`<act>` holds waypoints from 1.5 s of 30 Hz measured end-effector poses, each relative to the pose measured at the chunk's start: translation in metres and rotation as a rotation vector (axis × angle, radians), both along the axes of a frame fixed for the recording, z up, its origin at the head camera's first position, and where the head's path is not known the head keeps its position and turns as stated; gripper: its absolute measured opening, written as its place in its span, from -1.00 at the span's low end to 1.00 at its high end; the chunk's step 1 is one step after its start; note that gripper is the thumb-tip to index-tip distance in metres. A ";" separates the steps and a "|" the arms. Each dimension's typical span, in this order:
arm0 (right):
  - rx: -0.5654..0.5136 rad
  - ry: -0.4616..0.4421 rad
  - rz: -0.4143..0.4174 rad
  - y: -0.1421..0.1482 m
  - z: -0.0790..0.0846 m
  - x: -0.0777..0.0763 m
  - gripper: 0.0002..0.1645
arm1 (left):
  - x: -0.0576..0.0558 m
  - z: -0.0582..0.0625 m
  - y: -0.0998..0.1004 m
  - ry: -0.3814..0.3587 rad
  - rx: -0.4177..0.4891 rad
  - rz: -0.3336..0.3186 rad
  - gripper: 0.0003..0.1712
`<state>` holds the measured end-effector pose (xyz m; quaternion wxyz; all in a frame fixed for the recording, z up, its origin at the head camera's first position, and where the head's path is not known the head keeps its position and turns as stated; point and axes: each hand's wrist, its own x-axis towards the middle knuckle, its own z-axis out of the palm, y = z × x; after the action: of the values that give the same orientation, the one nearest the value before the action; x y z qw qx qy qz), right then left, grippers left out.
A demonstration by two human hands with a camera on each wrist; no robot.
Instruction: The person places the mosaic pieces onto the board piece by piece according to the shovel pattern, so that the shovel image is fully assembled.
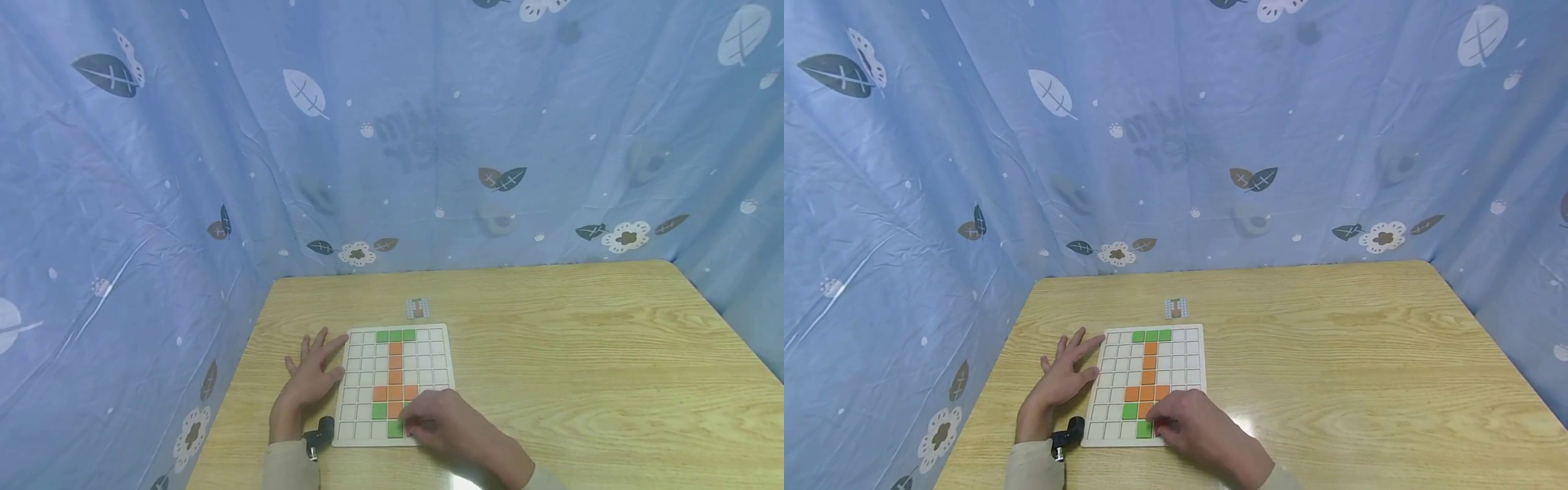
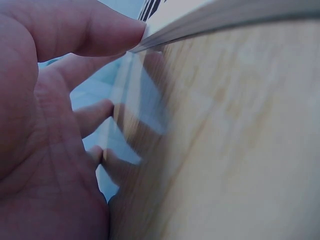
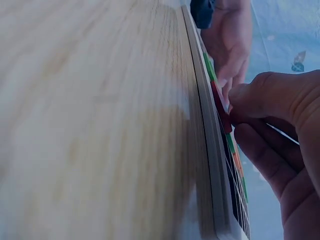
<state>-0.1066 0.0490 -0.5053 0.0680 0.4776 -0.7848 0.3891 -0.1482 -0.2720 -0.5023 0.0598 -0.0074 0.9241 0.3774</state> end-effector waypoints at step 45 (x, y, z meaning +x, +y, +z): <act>-0.022 -0.090 -0.393 0.117 0.007 0.023 -0.62 | -0.001 -0.002 0.000 -0.030 -0.020 -0.003 -0.22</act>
<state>-0.0841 0.1663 -0.4983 0.1127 0.2965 -0.8608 0.3980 -0.1489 -0.2719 -0.5040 0.0739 -0.0124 0.9268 0.3679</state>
